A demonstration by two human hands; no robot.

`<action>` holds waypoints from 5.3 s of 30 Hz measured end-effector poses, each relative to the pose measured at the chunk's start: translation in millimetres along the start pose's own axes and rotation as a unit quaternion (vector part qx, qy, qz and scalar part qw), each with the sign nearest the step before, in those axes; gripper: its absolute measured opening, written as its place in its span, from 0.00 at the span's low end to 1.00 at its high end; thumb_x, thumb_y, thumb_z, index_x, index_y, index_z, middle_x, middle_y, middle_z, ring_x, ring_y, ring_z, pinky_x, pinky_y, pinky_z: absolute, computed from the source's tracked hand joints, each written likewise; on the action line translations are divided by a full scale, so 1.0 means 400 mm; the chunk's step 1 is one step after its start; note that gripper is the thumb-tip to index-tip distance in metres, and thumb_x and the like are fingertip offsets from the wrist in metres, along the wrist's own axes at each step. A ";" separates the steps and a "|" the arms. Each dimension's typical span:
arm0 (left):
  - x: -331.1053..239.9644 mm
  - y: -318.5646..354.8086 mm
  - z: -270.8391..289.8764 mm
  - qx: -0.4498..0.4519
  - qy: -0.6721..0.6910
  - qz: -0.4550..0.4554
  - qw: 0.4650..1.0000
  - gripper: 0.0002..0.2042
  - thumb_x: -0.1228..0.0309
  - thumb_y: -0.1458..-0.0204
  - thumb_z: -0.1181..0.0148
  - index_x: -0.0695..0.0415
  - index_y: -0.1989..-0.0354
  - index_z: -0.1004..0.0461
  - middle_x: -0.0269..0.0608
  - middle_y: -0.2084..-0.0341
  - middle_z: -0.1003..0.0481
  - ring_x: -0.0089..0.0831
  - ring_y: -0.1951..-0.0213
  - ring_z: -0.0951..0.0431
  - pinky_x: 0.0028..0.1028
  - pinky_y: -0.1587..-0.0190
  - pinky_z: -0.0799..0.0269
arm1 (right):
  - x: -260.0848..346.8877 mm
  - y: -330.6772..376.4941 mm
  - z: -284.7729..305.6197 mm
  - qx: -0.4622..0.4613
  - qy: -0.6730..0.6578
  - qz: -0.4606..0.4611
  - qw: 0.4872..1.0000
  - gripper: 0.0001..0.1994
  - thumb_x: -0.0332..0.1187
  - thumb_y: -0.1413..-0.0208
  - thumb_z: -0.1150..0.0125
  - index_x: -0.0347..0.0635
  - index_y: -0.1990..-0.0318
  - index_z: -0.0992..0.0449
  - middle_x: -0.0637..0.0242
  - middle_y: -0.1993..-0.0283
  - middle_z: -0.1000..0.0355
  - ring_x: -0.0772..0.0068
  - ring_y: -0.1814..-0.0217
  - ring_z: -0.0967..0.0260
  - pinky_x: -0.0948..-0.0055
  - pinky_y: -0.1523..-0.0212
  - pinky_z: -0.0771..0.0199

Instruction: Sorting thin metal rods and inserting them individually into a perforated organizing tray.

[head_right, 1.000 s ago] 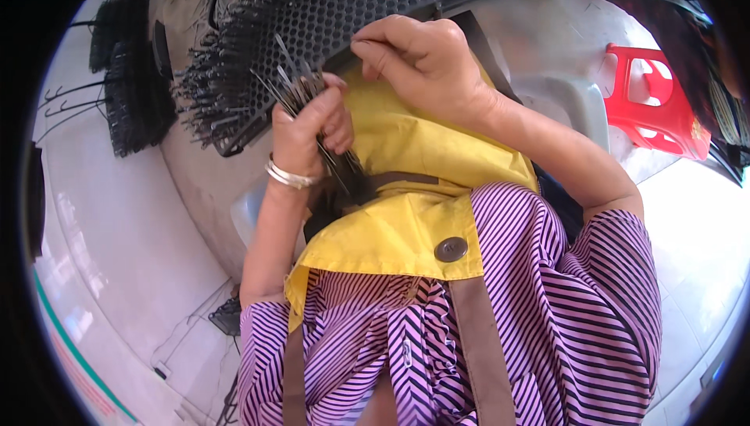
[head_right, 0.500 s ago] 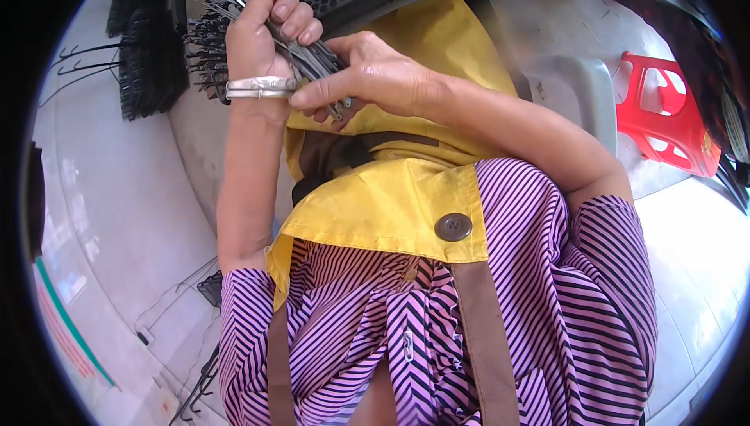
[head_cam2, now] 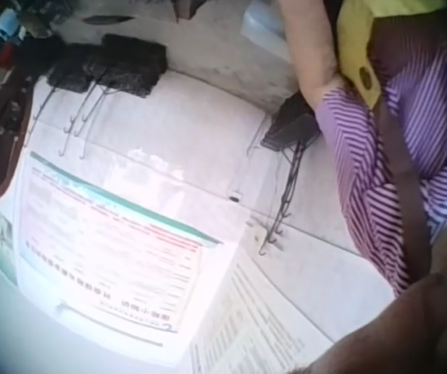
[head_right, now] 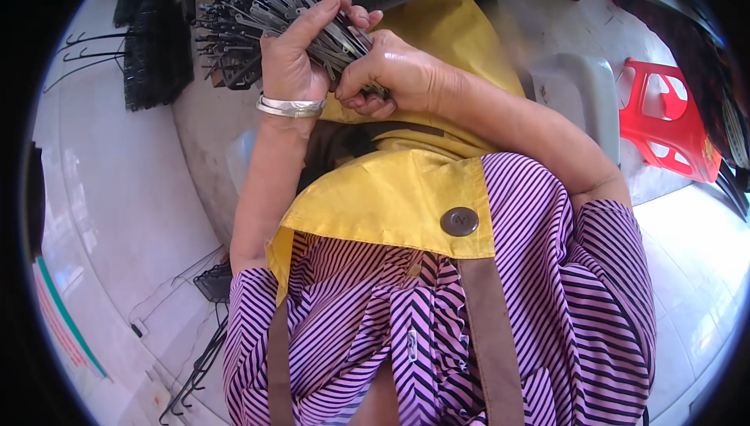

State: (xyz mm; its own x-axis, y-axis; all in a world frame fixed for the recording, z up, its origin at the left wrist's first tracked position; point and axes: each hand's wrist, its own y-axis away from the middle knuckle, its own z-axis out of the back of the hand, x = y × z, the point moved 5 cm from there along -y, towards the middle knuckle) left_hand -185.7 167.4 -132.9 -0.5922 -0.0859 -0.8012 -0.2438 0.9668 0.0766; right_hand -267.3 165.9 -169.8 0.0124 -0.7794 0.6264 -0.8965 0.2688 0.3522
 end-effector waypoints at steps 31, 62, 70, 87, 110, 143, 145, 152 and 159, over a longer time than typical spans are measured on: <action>0.092 0.082 0.027 -0.098 -0.143 -0.074 0.982 0.07 0.78 0.54 0.43 0.62 0.66 0.30 0.36 0.72 0.27 0.20 0.69 0.28 0.19 0.63 0.33 | -0.108 -0.038 0.062 0.027 -0.369 0.035 0.928 0.16 0.40 0.44 0.62 0.41 0.54 0.34 0.61 0.52 0.34 0.66 0.48 0.38 0.61 0.46 0.41; 0.106 0.155 0.105 -0.039 -0.025 0.183 0.982 0.06 0.72 0.51 0.48 0.61 0.74 0.35 0.36 0.86 0.35 0.27 0.84 0.33 0.24 0.83 0.36 | 0.105 -0.010 0.054 -0.227 0.225 0.221 0.921 0.05 0.23 0.54 0.44 0.31 0.69 0.31 0.66 0.80 0.32 0.81 0.80 0.36 0.82 0.80 0.36; 0.115 0.164 0.144 -0.100 0.020 0.190 0.976 0.08 0.70 0.51 0.47 0.60 0.76 0.36 0.37 0.85 0.35 0.28 0.84 0.32 0.24 0.85 0.37 | 0.197 -0.008 0.091 -0.298 0.226 0.346 0.860 0.05 0.22 0.52 0.45 0.31 0.67 0.31 0.62 0.76 0.29 0.77 0.78 0.31 0.82 0.78 0.30; 0.120 0.185 0.129 -0.155 0.056 0.198 0.966 0.07 0.77 0.55 0.46 0.64 0.66 0.32 0.40 0.81 0.30 0.28 0.81 0.29 0.25 0.82 0.31 | 0.340 -0.100 -0.053 -0.187 0.564 0.514 0.619 0.01 0.22 0.54 0.47 0.35 0.72 0.33 0.56 0.82 0.34 0.65 0.82 0.32 0.73 0.82 0.36; 0.107 0.171 0.126 -0.109 0.037 0.154 0.981 0.04 0.78 0.54 0.46 0.62 0.70 0.33 0.43 0.80 0.29 0.29 0.81 0.29 0.24 0.80 0.31 | 0.244 -0.080 -0.051 -0.205 0.689 0.407 0.564 0.12 0.29 0.58 0.40 0.34 0.65 0.31 0.63 0.83 0.33 0.76 0.79 0.32 0.72 0.79 0.35; 0.113 0.184 0.123 -0.130 0.068 0.164 0.976 0.05 0.78 0.54 0.47 0.62 0.68 0.33 0.39 0.80 0.30 0.28 0.79 0.29 0.26 0.80 0.31 | 0.310 -0.101 -0.079 -0.179 0.616 0.615 0.459 0.06 0.22 0.57 0.44 0.36 0.70 0.33 0.55 0.79 0.34 0.55 0.79 0.34 0.68 0.79 0.36; 0.110 0.186 0.120 -0.133 0.054 0.164 0.976 0.05 0.77 0.54 0.47 0.63 0.69 0.34 0.40 0.82 0.30 0.28 0.81 0.30 0.24 0.81 0.31 | 0.294 -0.157 -0.053 -0.153 0.684 0.550 0.454 0.02 0.25 0.57 0.49 0.36 0.75 0.33 0.55 0.81 0.32 0.56 0.80 0.33 0.66 0.80 0.33; 0.105 0.181 0.115 -0.136 0.061 0.141 0.979 0.06 0.78 0.54 0.47 0.62 0.67 0.35 0.41 0.81 0.30 0.27 0.80 0.29 0.24 0.80 0.31 | 0.282 -0.147 -0.055 -0.220 0.783 0.410 0.413 0.09 0.29 0.54 0.41 0.32 0.67 0.29 0.67 0.82 0.31 0.81 0.83 0.35 0.83 0.83 0.35; 0.100 0.179 0.114 -0.115 0.077 0.140 0.980 0.05 0.77 0.52 0.48 0.62 0.67 0.33 0.41 0.74 0.29 0.32 0.73 0.28 0.28 0.78 0.30 | 0.136 -0.050 -0.004 -0.096 0.389 0.094 0.912 0.05 0.22 0.55 0.43 0.30 0.70 0.30 0.66 0.84 0.33 0.81 0.86 0.36 0.83 0.86 0.35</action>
State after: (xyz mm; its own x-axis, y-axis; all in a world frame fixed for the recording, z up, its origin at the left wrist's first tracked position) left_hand -191.9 244.1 -186.5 -0.7657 0.1219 -0.6315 -0.2120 0.8792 0.4267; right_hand -248.2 119.1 -141.8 0.2429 -0.0930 0.9656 -0.8224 0.5081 0.2559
